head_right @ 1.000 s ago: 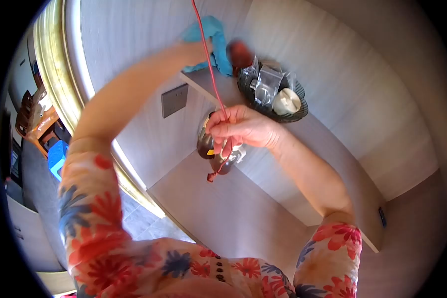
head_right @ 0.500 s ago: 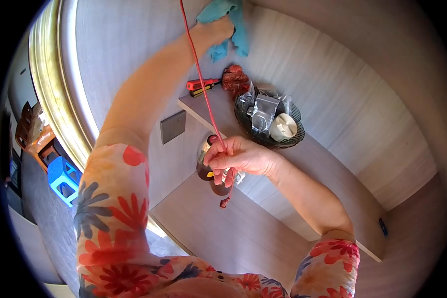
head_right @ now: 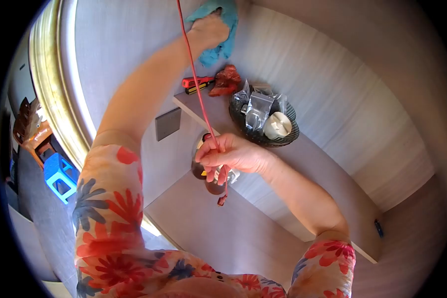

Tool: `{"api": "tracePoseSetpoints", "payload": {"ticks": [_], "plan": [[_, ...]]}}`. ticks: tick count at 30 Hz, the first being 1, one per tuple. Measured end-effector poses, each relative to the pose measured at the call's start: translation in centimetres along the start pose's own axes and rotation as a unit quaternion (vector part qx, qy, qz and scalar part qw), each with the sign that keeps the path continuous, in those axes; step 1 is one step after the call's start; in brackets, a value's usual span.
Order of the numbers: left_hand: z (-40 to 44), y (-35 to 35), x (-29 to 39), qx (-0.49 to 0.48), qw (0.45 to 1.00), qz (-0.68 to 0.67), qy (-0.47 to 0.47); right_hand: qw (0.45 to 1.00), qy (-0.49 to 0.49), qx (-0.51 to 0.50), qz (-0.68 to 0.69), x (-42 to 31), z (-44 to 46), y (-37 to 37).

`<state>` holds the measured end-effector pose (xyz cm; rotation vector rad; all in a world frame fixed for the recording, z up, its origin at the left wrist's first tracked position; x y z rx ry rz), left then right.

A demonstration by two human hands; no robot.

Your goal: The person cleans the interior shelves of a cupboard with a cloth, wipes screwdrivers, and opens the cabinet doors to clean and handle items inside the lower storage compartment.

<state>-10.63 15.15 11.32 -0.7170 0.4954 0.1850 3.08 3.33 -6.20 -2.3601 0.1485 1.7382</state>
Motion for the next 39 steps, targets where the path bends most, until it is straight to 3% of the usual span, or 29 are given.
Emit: {"api": "tracePoseSetpoints", "payload": {"ticks": [2,5,11,17,27,39], "plan": [[4.3,6.2,-0.2,0.016,1.0,-0.014,-0.014,1.0,0.001,0.01,-0.001,0.2,-0.1,-0.1],[9.8,10.9,-1.4,-0.004,0.975,-0.161,-0.154,1.0,0.004,0.014,-0.007,0.0,-0.2,-0.1],[10.4,10.3,0.0,0.005,0.989,-0.122,-0.078,1.0,0.003,0.017,-0.025,-0.1,-0.2,0.0],[3.3,8.7,2.8,-0.034,0.996,-0.075,0.027,1.0,0.005,0.016,-0.019,-0.2,-0.2,0.3],[11.2,10.0,1.3,0.015,0.994,-0.102,-0.039,1.0,0.011,0.009,-0.023,0.5,0.0,-0.8],[0.8,4.0,-3.5,-0.013,0.998,0.002,0.061,0.999,0.02,0.009,-0.041,-0.1,-0.2,0.6]]}}
Point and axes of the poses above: each hand's wrist, its own z-axis towards the middle knuckle, its own y-axis out of the palm, x = y × z, the point moved 6 cm from there along z, towards the middle knuckle, and after that the axes turned 4 degrees about -z, right-handed, at the moved point
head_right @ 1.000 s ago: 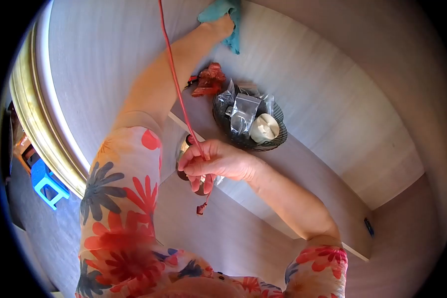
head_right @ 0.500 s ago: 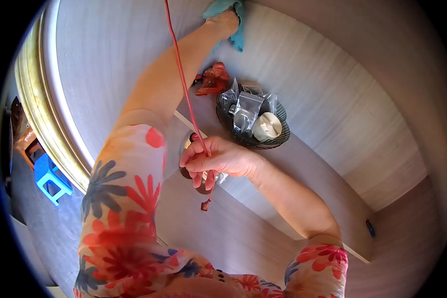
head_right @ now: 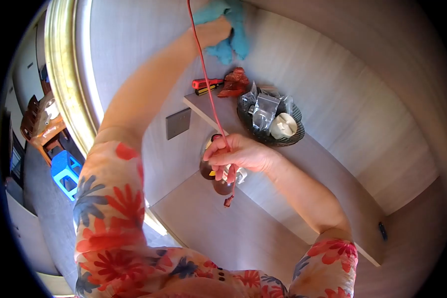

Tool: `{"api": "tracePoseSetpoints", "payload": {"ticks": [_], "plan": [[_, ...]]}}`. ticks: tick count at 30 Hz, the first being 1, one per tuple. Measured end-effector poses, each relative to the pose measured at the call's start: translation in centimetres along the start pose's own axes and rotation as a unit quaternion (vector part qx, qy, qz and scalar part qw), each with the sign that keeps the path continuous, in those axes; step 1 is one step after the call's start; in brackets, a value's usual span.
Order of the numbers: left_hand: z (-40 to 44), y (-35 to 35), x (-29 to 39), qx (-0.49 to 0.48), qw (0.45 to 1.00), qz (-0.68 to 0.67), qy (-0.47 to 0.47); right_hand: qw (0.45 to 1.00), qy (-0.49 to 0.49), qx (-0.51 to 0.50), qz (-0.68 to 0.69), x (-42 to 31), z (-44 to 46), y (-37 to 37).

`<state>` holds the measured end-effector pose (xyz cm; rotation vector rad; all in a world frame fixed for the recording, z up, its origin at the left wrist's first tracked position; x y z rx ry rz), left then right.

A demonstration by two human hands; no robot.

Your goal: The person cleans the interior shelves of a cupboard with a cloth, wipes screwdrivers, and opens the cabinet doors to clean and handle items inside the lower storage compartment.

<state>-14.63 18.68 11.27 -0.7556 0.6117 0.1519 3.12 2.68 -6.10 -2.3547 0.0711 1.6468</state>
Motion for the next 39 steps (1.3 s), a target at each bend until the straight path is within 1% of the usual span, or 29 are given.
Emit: {"api": "tracePoseSetpoints", "payload": {"ticks": [2,3,4,5,6,7,8,10,11,12,15,17,18,19,20,21,23,25,27,29,30,33,35,37,39], "plan": [[-3.7,-2.9,-0.7,0.037,0.998,0.027,0.044,1.0,-0.011,0.0,-0.004,-0.1,0.1,0.4],[-5.8,-4.2,-0.7,0.066,0.995,0.019,0.07,1.0,-0.016,0.003,-0.004,0.0,0.2,0.3],[-8.1,-7.4,-0.7,0.015,0.999,-0.028,-0.045,1.0,-0.019,0.006,-0.006,0.0,0.1,0.3],[-10.9,-10.4,-0.3,-0.037,0.984,-0.072,-0.158,1.0,-0.014,0.008,-0.025,-0.1,0.0,0.3],[-12.4,-10.5,0.6,-0.04,0.989,-0.069,-0.127,1.0,-0.003,0.009,-0.019,0.3,-0.2,-0.6],[-14.9,-11.0,0.0,-0.033,0.993,-0.06,-0.1,1.0,0.004,0.012,-0.025,0.2,-0.3,-0.7],[-17.6,-10.1,-1.5,0.015,0.997,0.011,-0.069,0.999,0.011,0.016,-0.029,0.3,-0.4,-0.7],[-20.3,-10.9,-1.9,0.042,0.993,0.056,-0.091,1.0,0.0,0.014,-0.016,0.0,-0.4,-0.4],[-21.5,-14.0,-0.7,0.021,0.989,0.034,-0.143,1.0,-0.002,0.013,-0.019,-0.1,-0.3,-0.4],[-21.9,-15.9,-0.2,0.002,0.981,0.011,-0.194,1.0,-0.004,0.013,-0.021,-0.2,-0.3,-0.3],[-20.0,-15.7,1.1,-0.074,0.978,-0.007,-0.194,0.999,0.001,0.018,-0.039,-0.4,-0.1,-0.2],[-17.2,-12.4,0.4,-0.112,0.973,-0.058,-0.191,0.999,-0.004,0.008,-0.035,-0.3,-0.2,-0.2],[-15.1,-11.0,1.2,-0.129,0.986,0.023,-0.105,0.999,-0.007,0.003,-0.033,-0.2,-0.2,-0.3],[-13.1,-9.1,1.8,-0.143,0.984,0.103,-0.014,1.0,-0.005,-0.001,-0.02,0.1,-0.1,-0.5],[-10.9,-6.8,1.4,-0.037,0.996,0.072,0.025,1.0,-0.008,-0.003,-0.014,0.4,-0.1,-0.6],[-9.0,-4.8,0.9,0.069,0.995,0.042,0.064,1.0,-0.012,-0.005,-0.01,0.6,-0.1,-0.8],[-4.8,-3.0,1.3,0.096,0.984,0.073,0.127,1.0,-0.01,-0.005,-0.007,0.5,-0.1,-0.8],[0.1,3.1,-0.3,0.082,0.985,0.078,0.13,1.0,-0.001,-0.005,0.003,0.7,0.0,-1.0],[2.9,3.4,1.7,0.067,0.973,0.144,0.17,1.0,0.006,0.001,0.009,0.8,0.0,-1.0],[4.7,3.1,2.7,0.06,0.972,0.18,0.142,1.0,0.004,-0.002,0.006,0.6,0.0,-0.9],[5.2,3.0,3.1,0.062,0.977,0.179,0.098,1.0,0.003,-0.004,0.011,0.6,0.1,-0.6],[4.6,2.3,3.8,0.026,0.995,0.096,0.013,1.0,0.011,0.006,-0.01,0.5,0.0,-0.5],[3.4,2.0,3.3,-0.016,0.999,0.045,-0.007,1.0,0.015,0.006,-0.009,0.6,0.0,-0.6],[1.1,1.7,2.2,-0.065,0.998,0.025,-0.004,1.0,0.01,0.007,-0.023,0.4,0.0,-0.5],[-3.7,-1.1,0.5,-0.121,0.982,-0.115,-0.086,1.0,-0.006,0.013,-0.009,0.4,0.0,-0.4]]}}
Point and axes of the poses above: each hand's wrist, its own z-axis towards the middle knuckle, its own y-axis out of the palm, x = y × z, the point moved 6 cm from there along z, towards the middle knuckle, and after that the axes turned 4 degrees about -z, right-handed, at the moved point
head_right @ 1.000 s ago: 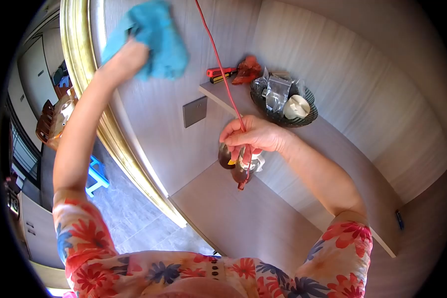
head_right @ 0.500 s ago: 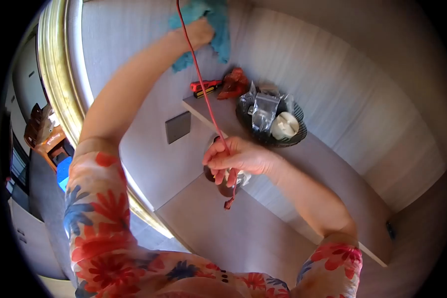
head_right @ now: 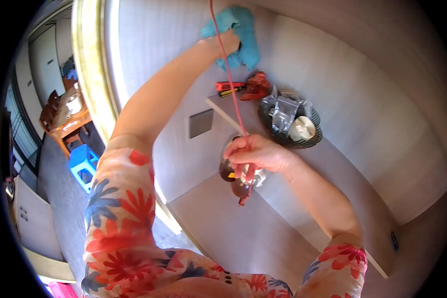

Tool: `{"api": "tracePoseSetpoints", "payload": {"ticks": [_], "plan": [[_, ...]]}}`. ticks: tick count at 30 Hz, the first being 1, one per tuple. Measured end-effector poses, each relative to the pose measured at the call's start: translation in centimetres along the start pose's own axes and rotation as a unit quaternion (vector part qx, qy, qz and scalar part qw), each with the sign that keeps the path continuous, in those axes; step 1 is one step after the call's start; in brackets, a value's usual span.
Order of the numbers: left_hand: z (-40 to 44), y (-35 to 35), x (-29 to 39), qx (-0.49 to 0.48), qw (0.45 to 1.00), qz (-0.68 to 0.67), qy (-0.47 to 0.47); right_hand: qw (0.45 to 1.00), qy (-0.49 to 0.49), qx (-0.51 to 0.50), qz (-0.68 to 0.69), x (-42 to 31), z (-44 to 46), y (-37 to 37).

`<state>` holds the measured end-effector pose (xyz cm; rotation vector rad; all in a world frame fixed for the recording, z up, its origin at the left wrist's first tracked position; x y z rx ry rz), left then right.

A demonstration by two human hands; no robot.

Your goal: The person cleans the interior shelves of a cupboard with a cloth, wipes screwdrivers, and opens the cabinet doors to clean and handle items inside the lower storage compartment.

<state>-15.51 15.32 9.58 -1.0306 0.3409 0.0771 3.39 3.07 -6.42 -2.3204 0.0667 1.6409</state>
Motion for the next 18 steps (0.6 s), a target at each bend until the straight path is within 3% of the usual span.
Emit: {"api": "tracePoseSetpoints", "payload": {"ticks": [2,3,5,7,9,10,13,16,18], "plan": [[-6.9,-5.3,1.2,-0.019,0.996,-0.056,-0.071,1.0,0.001,0.003,-0.009,0.1,0.0,-0.2],[-9.9,-8.2,2.0,-0.009,0.994,-0.037,-0.104,1.0,0.005,0.006,-0.021,0.1,-0.1,-0.3],[-12.0,-7.6,-1.2,-0.078,0.99,0.077,-0.093,0.999,-0.001,0.012,-0.041,0.0,-0.1,-0.2],[-16.5,-9.7,-3.4,0.048,0.99,0.091,-0.092,0.998,-0.015,0.02,-0.057,-0.2,-0.1,-0.1],[-21.0,-12.7,-1.9,0.024,0.973,0.18,-0.144,0.998,-0.017,0.017,-0.057,0.0,0.0,-0.1],[-21.5,-13.4,-1.2,-0.019,0.957,0.237,-0.166,0.998,-0.018,0.019,-0.056,0.0,0.0,0.0],[-20.8,-13.2,-1.6,0.108,0.949,0.214,-0.203,0.997,-0.009,0.023,-0.069,-0.4,-0.2,0.0],[-18.1,-12.0,-2.5,0.063,0.968,0.197,-0.144,0.998,-0.012,0.016,-0.055,0.0,0.1,-0.1],[-16.3,-11.7,-1.6,0.056,0.974,0.149,-0.159,0.998,-0.019,0.005,-0.055,0.3,0.3,-0.3]]}}
Point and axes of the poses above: each hand's wrist, its own z-axis towards the middle knuckle, its own y-axis out of the palm, x = y × z, the point moved 6 cm from there along z, towards the middle knuckle, and after that the axes turned 4 degrees about -z, right-handed, at the moved point
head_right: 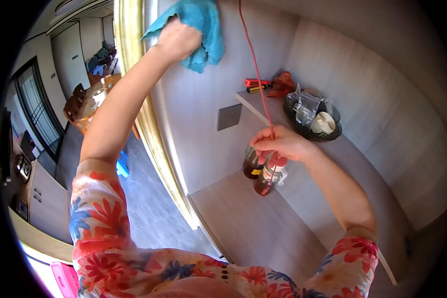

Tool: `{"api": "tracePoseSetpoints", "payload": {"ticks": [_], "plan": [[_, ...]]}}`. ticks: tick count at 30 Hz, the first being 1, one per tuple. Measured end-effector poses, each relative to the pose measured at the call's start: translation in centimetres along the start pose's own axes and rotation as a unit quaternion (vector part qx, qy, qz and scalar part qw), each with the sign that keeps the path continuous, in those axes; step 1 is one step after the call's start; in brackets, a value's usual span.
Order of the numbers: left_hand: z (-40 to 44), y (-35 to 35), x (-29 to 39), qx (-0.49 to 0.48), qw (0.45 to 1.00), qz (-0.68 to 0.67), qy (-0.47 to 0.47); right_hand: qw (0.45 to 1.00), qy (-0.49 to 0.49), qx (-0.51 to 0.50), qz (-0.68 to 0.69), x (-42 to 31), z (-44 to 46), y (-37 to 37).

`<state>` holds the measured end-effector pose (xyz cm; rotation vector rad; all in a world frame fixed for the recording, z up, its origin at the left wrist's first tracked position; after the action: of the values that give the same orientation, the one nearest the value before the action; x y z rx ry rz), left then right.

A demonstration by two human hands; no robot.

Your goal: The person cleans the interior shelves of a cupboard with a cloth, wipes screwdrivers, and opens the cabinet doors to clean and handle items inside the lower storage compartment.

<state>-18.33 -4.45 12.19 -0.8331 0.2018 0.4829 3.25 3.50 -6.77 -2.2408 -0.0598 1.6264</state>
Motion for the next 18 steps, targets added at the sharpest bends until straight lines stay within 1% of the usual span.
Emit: {"api": "tracePoseSetpoints", "payload": {"ticks": [2,3,4,7,9,14,18], "plan": [[1.6,0.6,1.7,0.01,0.999,-0.017,0.038,1.0,-0.019,0.006,-0.008,0.0,-0.1,-0.2],[2.2,1.1,2.3,0.012,0.998,-0.028,0.053,1.0,-0.012,0.008,-0.002,0.0,-0.2,-0.2],[3.7,2.3,3.1,-0.062,0.996,0.03,0.06,1.0,-0.005,0.008,0.002,-0.3,-0.4,-0.1],[5.1,3.2,3.9,-0.04,0.991,-0.116,-0.051,1.0,0.008,0.005,0.01,-0.4,-0.6,0.0],[5.7,4.1,3.5,-0.071,0.992,-0.093,-0.057,1.0,0.01,-0.006,0.015,-0.3,-0.3,0.1],[8.2,5.5,6.1,-0.111,0.991,-0.051,0.054,0.999,0.018,-0.001,0.031,-0.7,-0.4,0.5],[12.4,7.5,10.6,-0.133,0.969,0.063,0.201,0.998,0.015,-0.013,0.052,-0.5,-0.4,0.3]]}}
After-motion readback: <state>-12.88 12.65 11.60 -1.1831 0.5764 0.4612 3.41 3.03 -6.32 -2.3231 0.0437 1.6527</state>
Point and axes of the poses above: each hand's wrist, its own z-axis towards the middle knuckle, its own y-axis out of the palm, x = y × z, the point moved 6 cm from there along z, towards the middle knuckle, and after that the axes turned 4 degrees about -z, right-handed, at the moved point
